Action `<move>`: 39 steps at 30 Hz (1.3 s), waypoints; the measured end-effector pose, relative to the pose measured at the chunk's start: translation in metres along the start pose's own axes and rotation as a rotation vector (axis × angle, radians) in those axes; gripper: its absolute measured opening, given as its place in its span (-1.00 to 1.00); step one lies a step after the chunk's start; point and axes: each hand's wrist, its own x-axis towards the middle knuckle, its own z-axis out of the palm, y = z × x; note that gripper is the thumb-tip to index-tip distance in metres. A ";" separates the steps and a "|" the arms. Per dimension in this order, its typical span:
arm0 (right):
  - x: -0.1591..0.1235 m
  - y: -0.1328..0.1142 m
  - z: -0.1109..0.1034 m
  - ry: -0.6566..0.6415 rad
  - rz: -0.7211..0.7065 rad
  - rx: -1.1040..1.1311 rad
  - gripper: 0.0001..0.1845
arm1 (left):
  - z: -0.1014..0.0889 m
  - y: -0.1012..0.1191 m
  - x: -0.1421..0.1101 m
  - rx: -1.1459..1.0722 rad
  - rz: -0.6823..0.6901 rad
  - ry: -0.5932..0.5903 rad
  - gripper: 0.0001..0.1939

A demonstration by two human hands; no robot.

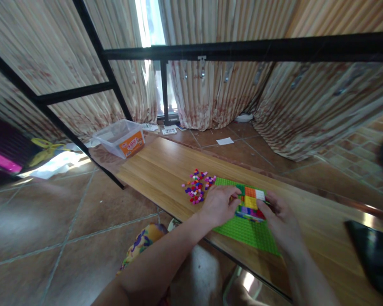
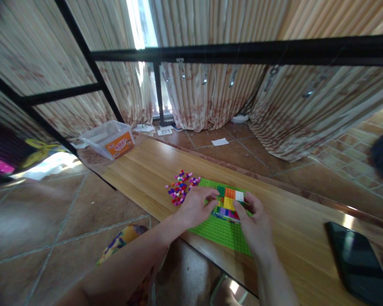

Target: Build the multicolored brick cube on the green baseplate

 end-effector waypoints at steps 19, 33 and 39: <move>0.002 -0.009 0.004 0.079 0.059 -0.066 -0.55 | -0.032 -0.041 0.012 0.546 -0.210 -0.022 -0.78; 0.007 -0.002 -0.001 0.143 0.067 -0.013 -0.42 | -0.025 -0.041 0.014 0.591 -0.225 -0.013 -0.78; 0.007 -0.007 -0.002 0.178 0.077 0.012 -0.41 | -0.025 -0.038 0.013 0.593 -0.206 -0.041 -0.78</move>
